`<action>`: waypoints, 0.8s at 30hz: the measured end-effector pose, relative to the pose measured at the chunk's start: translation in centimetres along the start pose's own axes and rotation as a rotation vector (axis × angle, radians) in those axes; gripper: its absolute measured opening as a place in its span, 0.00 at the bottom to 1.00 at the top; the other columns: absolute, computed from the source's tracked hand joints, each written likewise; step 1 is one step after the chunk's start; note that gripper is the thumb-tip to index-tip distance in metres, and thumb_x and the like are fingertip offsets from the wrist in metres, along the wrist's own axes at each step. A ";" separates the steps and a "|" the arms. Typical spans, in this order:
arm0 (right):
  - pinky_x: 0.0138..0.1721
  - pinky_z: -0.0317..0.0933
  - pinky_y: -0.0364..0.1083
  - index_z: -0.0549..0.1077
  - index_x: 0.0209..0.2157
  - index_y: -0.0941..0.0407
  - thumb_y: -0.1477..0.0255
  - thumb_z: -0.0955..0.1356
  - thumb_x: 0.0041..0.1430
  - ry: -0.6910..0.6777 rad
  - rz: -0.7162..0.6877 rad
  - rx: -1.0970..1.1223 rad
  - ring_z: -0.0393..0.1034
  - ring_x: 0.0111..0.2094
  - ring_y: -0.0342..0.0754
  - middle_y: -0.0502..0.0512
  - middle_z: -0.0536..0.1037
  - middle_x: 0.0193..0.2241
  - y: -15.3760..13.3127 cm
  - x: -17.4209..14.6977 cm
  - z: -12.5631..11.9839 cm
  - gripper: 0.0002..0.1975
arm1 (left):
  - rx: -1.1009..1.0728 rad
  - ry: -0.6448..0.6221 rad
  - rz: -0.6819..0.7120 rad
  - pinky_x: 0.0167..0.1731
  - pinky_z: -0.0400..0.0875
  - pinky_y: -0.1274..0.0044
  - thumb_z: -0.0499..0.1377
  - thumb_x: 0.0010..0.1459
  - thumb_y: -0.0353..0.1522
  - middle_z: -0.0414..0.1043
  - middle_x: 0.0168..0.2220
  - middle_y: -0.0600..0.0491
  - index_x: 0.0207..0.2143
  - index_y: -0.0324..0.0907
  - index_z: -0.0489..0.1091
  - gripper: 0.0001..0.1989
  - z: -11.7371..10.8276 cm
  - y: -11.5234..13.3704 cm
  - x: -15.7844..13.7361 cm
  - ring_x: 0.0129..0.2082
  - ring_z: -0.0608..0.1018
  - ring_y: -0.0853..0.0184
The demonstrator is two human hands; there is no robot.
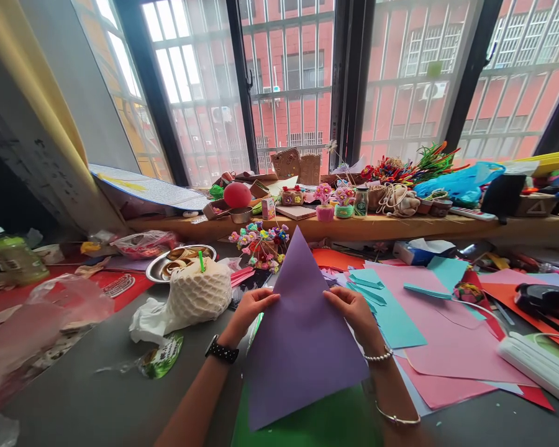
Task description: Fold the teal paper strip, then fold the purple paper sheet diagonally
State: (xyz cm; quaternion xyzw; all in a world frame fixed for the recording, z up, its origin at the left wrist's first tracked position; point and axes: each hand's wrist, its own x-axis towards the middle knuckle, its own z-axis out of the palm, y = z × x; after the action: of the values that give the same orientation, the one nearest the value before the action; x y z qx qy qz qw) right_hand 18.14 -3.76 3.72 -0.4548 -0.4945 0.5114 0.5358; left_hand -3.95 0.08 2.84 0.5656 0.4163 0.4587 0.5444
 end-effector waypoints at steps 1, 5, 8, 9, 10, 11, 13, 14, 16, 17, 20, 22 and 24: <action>0.20 0.59 0.41 0.73 0.22 0.57 0.60 0.70 0.39 0.023 -0.030 -0.036 0.67 0.20 0.44 0.50 0.74 0.19 0.2 0.2 -0.2 0.14 | -0.002 0.020 0.012 0.22 0.55 0.83 0.64 0.36 0.39 0.66 0.18 0.56 0.20 0.36 0.71 0.14 0.0 0.0 0.0 0.20 0.65 0.75; 0.24 0.59 0.41 0.73 0.22 0.57 0.60 0.70 0.40 0.094 -0.126 -0.166 0.66 0.23 0.45 0.51 0.75 0.20 1.2 0.7 -0.7 0.14 | 0.008 0.064 0.042 0.21 0.53 0.82 0.64 0.35 0.39 0.64 0.17 0.57 0.19 0.37 0.71 0.13 -0.1 0.3 0.0 0.19 0.63 0.76; 0.25 0.60 0.42 0.74 0.23 0.57 0.59 0.69 0.41 0.093 -0.149 -0.203 0.67 0.25 0.46 0.52 0.75 0.22 1.5 0.9 -0.8 0.15 | 0.020 0.080 0.064 0.21 0.53 0.82 0.64 0.35 0.39 0.64 0.16 0.57 0.18 0.37 0.71 0.14 -0.2 0.5 -0.1 0.19 0.62 0.76; 0.25 0.60 0.42 0.74 0.24 0.57 0.58 0.69 0.41 0.091 -0.151 -0.208 0.67 0.25 0.46 0.52 0.75 0.22 1.5 0.9 -0.8 0.15 | 0.022 0.081 0.069 0.21 0.54 0.82 0.64 0.35 0.39 0.64 0.16 0.57 0.18 0.37 0.71 0.13 -0.2 0.6 -0.1 0.19 0.62 0.76; 0.24 0.59 0.42 0.74 0.24 0.58 0.58 0.69 0.41 0.091 -0.152 -0.211 0.66 0.25 0.46 0.52 0.75 0.22 1.5 0.8 -0.8 0.15 | 0.021 0.080 0.069 0.21 0.54 0.82 0.64 0.35 0.39 0.64 0.16 0.57 0.18 0.37 0.71 0.13 -0.3 0.6 -0.2 0.19 0.62 0.76; 0.24 0.59 0.42 0.74 0.24 0.58 0.58 0.69 0.41 0.088 -0.152 -0.212 0.66 0.24 0.46 0.52 0.75 0.22 1.4 0.8 -0.8 0.16 | 0.011 0.070 0.058 0.21 0.54 0.83 0.64 0.35 0.39 0.65 0.17 0.57 0.19 0.36 0.72 0.13 -0.4 0.6 -0.2 0.19 0.63 0.76; 0.24 0.59 0.41 0.74 0.24 0.58 0.59 0.69 0.42 0.062 -0.143 -0.219 0.65 0.23 0.44 0.51 0.74 0.21 1.2 0.7 -0.8 0.15 | -0.040 0.028 0.009 0.22 0.56 0.83 0.64 0.37 0.39 0.67 0.19 0.56 0.22 0.36 0.73 0.13 -0.6 0.6 -0.2 0.20 0.65 0.75; 0.23 0.59 0.41 0.74 0.24 0.58 0.60 0.68 0.42 0.032 -0.132 -0.225 0.65 0.23 0.44 0.51 0.74 0.21 1.0 0.6 -0.8 0.14 | -0.080 -0.001 -0.022 0.23 0.58 0.83 0.64 0.38 0.39 0.68 0.21 0.55 0.25 0.36 0.73 0.14 -0.7 0.6 -0.2 0.21 0.66 0.75; 0.23 0.59 0.40 0.74 0.24 0.57 0.61 0.68 0.43 -0.057 -0.113 -0.248 0.65 0.23 0.43 0.50 0.74 0.21 0.7 0.3 -0.7 0.13 | -0.177 -0.069 -0.074 0.25 0.61 0.82 0.63 0.41 0.39 0.70 0.24 0.53 0.29 0.37 0.73 0.15 -0.9 0.8 -0.2 0.23 0.68 0.74; 0.23 0.59 0.40 0.75 0.24 0.57 0.61 0.68 0.44 -0.102 -0.114 -0.266 0.65 0.23 0.43 0.50 0.74 0.21 0.6 0.2 -0.6 0.13 | -0.223 -0.091 -0.087 0.25 0.62 0.82 0.62 0.41 0.39 0.70 0.25 0.52 0.30 0.37 0.73 0.15 -0.9 1.0 -0.1 0.23 0.69 0.74; 0.23 0.60 0.41 0.75 0.22 0.56 0.62 0.68 0.43 -0.207 -0.164 -0.315 0.65 0.23 0.44 0.50 0.74 0.20 0.5 0.0 -0.2 0.11 | -0.313 -0.108 -0.097 0.22 0.62 0.82 0.62 0.41 0.38 0.71 0.24 0.51 0.28 0.36 0.72 0.14 -0.5 2.0 0.3 0.21 0.70 0.73; 0.22 0.61 0.42 0.75 0.22 0.56 0.63 0.68 0.43 -0.245 -0.191 -0.318 0.66 0.23 0.45 0.50 0.74 0.20 0.4 -0.1 0.1 0.10 | -0.353 -0.124 -0.078 0.23 0.62 0.82 0.62 0.43 0.37 0.72 0.25 0.50 0.30 0.36 0.72 0.14 -0.1 3.0 0.6 0.22 0.72 0.72; 0.23 0.61 0.42 0.75 0.22 0.56 0.63 0.68 0.43 -0.260 -0.199 -0.321 0.66 0.23 0.45 0.51 0.74 0.20 0.2 -0.2 0.2 0.11 | -0.394 -0.165 -0.030 0.26 0.65 0.80 0.60 0.45 0.37 0.73 0.30 0.48 0.35 0.36 0.71 0.16 0.4 4.2 0.7 0.27 0.74 0.68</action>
State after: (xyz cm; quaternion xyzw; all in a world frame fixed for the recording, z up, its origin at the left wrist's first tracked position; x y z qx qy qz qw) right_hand 17.91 -3.91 3.57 -0.4133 -0.6769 0.4251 0.4363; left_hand -3.53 0.46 7.11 0.4778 0.2809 0.4750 0.6835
